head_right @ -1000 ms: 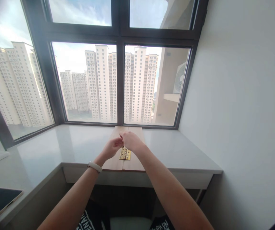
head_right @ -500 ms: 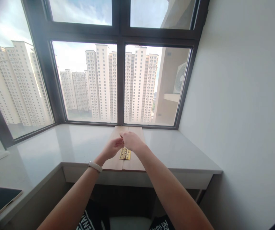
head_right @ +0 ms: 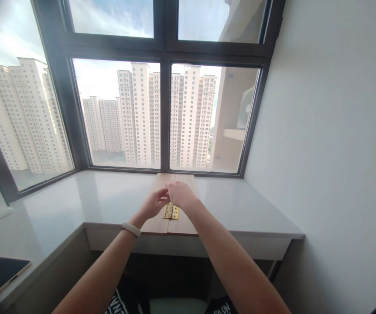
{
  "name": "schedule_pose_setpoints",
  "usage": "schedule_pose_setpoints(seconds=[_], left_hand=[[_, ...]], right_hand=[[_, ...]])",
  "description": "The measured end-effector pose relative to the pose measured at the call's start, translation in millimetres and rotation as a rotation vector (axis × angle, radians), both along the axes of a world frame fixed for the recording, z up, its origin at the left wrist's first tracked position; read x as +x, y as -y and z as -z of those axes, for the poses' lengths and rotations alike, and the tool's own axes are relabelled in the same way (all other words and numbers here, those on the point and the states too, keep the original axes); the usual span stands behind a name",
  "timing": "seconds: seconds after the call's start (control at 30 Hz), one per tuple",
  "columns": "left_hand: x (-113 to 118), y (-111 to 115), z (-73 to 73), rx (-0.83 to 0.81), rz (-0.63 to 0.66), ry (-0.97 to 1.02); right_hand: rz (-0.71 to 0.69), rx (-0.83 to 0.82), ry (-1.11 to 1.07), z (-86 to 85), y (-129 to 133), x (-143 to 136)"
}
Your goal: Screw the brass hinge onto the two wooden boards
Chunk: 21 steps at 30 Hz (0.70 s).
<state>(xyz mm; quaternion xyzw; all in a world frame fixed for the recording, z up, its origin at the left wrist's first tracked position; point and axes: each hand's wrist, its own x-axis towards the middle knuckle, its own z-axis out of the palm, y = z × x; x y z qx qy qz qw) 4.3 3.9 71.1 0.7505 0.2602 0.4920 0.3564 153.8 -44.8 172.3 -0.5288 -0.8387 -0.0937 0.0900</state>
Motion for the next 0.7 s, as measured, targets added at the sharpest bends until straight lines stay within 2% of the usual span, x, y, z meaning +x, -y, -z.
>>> schedule_pose_setpoints(seconds=[0.07,0.17,0.33,0.4,0.47,0.6,0.7], left_hand=[[-2.1,-1.4,1.0,-0.012,0.045,0.018],[-3.3,-1.5,3.1,-0.017,-0.023,0.031],[-2.2,3.7,3.2,0.007,-0.128,-0.001],[-1.7,4.7,2.5,0.013,-0.156,-0.001],[-1.6,4.5,1.6,0.010,-0.141,0.003],[-2.4,2.4,-0.7,-0.017,0.007,0.018],[-3.7,1.2,-0.8,-0.025,-0.005,0.026]], right_hand=[[-0.054,0.000,0.008,-0.9,0.7,2.7],[-0.082,-0.017,-0.024,-1.5,1.2,3.3],[0.123,0.016,-0.072,-2.0,2.1,-3.4],[0.159,0.021,-0.044,-2.6,2.7,-5.3],[0.118,0.004,-0.025,-3.3,3.1,-5.7],[-0.020,-0.049,-0.016,-4.1,3.0,-2.9],[-0.076,-0.055,-0.043,-3.5,2.3,-1.6]])
